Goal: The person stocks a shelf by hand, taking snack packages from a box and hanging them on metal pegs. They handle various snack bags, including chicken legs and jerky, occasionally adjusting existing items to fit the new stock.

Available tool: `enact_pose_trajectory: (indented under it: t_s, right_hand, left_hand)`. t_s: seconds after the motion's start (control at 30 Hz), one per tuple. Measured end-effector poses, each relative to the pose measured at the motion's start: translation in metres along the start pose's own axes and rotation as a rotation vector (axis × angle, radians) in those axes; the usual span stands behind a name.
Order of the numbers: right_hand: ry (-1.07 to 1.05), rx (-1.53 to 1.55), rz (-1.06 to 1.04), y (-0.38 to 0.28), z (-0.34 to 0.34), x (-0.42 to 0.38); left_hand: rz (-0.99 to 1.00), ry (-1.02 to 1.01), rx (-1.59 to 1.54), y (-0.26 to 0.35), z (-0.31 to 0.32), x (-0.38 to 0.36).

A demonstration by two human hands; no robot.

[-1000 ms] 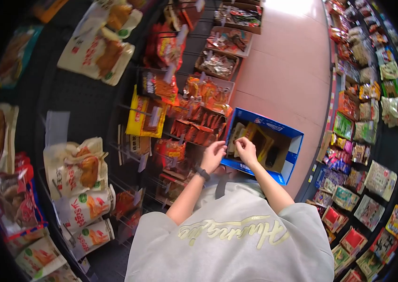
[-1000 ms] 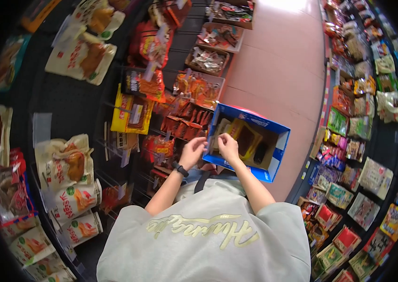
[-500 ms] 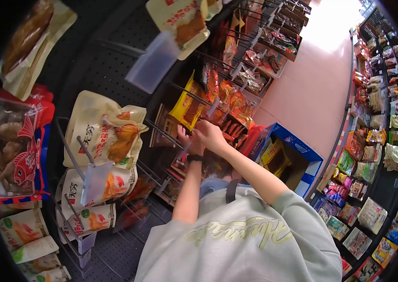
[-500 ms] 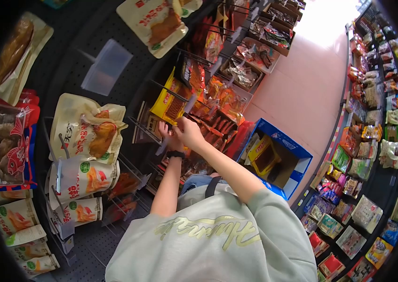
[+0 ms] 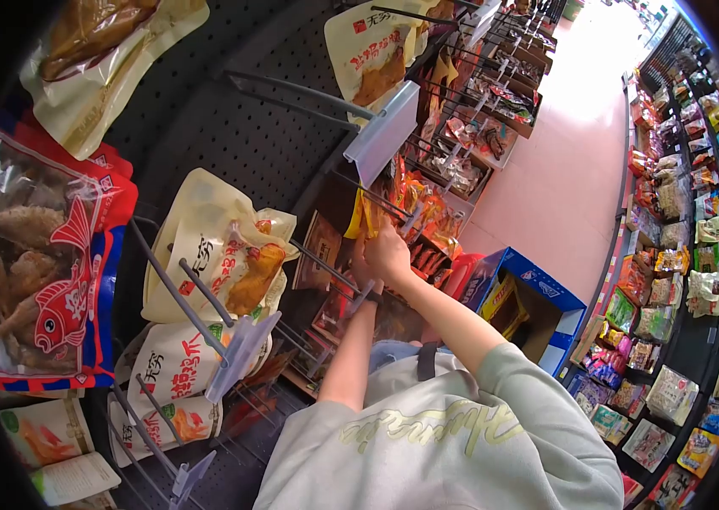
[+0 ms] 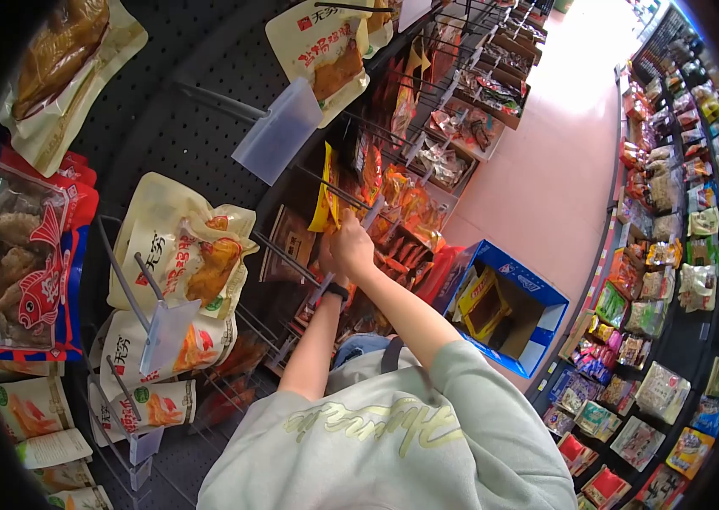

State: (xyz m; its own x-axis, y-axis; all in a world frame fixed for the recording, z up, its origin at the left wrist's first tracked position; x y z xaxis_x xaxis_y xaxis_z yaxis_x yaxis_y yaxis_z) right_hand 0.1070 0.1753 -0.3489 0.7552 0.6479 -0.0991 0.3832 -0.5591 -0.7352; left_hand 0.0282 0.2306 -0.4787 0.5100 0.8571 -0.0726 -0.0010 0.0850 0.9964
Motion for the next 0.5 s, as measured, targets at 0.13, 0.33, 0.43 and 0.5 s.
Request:
enact_pose_trajectory:
  t_s: [0.13, 0.33, 0.43, 0.5]
  right_hand:
    - [0.077, 0.018, -0.022, 0.007, 0.002, 0.005]
    - [0.091, 0.076, -0.018, -0.017, -0.016, -0.009]
    - [0.142, 0.112, 0.067, -0.008, -0.019, -0.019]
    - [0.267, 0.154, -0.015, -0.002, -0.023, -0.029]
  left_hand:
    - [-0.008, -0.073, -0.138, -0.007, 0.012, 0.007]
    - [-0.098, -0.193, -0.03, 0.0, 0.021, -0.002]
    - [-0.124, -0.244, 0.004, 0.0, 0.024, -0.005]
    - [-0.139, -0.277, 0.029, -0.002, 0.026, -0.01]
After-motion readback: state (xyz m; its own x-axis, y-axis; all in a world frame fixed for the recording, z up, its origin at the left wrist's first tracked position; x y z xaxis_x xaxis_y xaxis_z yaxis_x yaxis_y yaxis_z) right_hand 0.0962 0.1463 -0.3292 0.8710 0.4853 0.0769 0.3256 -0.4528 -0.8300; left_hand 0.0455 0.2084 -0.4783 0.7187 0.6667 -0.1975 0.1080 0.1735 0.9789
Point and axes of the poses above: each hand's wrist, its own x-axis towards the middle knuckle, its own z-axis out of the palm, y = z × x, the point moved 6 cm from there along x, towards the middle knuckle, and after that the axes turned 3 degrees about -y, right-handed, at the moved point
